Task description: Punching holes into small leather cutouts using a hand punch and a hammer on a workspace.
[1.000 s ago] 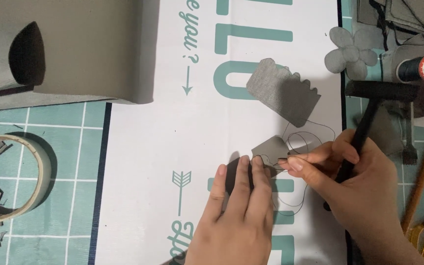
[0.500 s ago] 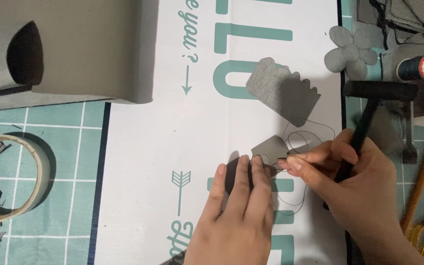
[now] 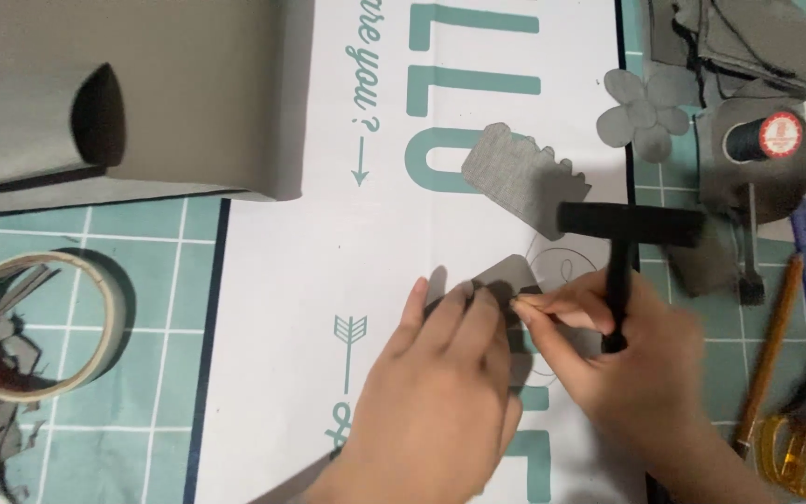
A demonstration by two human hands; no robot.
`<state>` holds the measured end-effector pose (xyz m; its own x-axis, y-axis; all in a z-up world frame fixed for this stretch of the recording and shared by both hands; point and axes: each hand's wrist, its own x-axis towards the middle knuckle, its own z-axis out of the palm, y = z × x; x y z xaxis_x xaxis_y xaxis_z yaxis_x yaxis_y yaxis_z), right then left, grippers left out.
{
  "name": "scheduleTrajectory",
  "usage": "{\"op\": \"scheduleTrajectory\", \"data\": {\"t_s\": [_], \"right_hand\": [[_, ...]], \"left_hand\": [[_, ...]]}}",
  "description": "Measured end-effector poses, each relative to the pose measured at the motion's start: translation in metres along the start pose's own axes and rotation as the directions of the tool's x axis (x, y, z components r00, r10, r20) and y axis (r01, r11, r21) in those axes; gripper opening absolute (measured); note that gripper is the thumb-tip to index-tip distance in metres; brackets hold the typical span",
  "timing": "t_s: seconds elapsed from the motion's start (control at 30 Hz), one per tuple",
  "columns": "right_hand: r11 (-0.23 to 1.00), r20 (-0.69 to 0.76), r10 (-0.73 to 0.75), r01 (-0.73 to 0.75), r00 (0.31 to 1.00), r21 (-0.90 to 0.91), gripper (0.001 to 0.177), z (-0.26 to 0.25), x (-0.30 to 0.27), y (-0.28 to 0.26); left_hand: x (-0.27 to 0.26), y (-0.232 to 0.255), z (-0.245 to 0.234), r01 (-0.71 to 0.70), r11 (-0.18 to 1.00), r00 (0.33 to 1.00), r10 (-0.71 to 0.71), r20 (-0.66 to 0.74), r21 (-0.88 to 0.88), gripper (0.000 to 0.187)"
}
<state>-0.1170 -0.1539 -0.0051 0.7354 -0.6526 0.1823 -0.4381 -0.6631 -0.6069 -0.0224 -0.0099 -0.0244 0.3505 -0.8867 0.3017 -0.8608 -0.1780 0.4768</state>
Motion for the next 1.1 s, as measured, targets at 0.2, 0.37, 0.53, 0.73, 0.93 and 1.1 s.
{"op": "scheduleTrajectory", "data": {"t_s": [0.2,0.37,0.53,0.73,0.93,1.1], "right_hand": [[0.999,0.009,-0.011,0.012,1.0,-0.032,0.036,0.009,-0.002,0.022],[0.996,0.03,0.088,-0.088,0.996,-0.007,0.029,0.008,0.001,0.013],[0.966,0.133,0.246,-0.255,0.96,0.053,0.036,-0.005,0.008,-0.008],[0.99,0.144,0.141,-0.141,0.979,-0.007,0.039,-0.004,0.009,0.005],[0.994,0.148,0.082,-0.091,0.985,0.052,0.035,-0.007,0.01,0.013],[0.956,0.234,0.074,-0.136,0.969,0.261,0.027,-0.008,0.006,0.029]], "left_hand": [[0.019,-0.006,-0.004,-0.014,0.986,0.962,-0.032,-0.27,-0.169,0.033],[0.024,-0.013,0.002,0.001,0.858,0.972,-0.121,-0.2,-0.513,0.011],[0.031,-0.008,-0.009,0.14,0.848,0.971,-0.219,-0.098,-0.512,0.013],[0.034,-0.01,-0.011,0.15,0.873,0.98,-0.193,-0.047,-0.464,0.011],[0.035,-0.009,-0.016,0.169,0.855,0.979,-0.201,-0.014,-0.49,0.01],[0.035,-0.01,-0.018,0.204,0.854,0.975,-0.222,0.018,-0.48,0.009]]}}
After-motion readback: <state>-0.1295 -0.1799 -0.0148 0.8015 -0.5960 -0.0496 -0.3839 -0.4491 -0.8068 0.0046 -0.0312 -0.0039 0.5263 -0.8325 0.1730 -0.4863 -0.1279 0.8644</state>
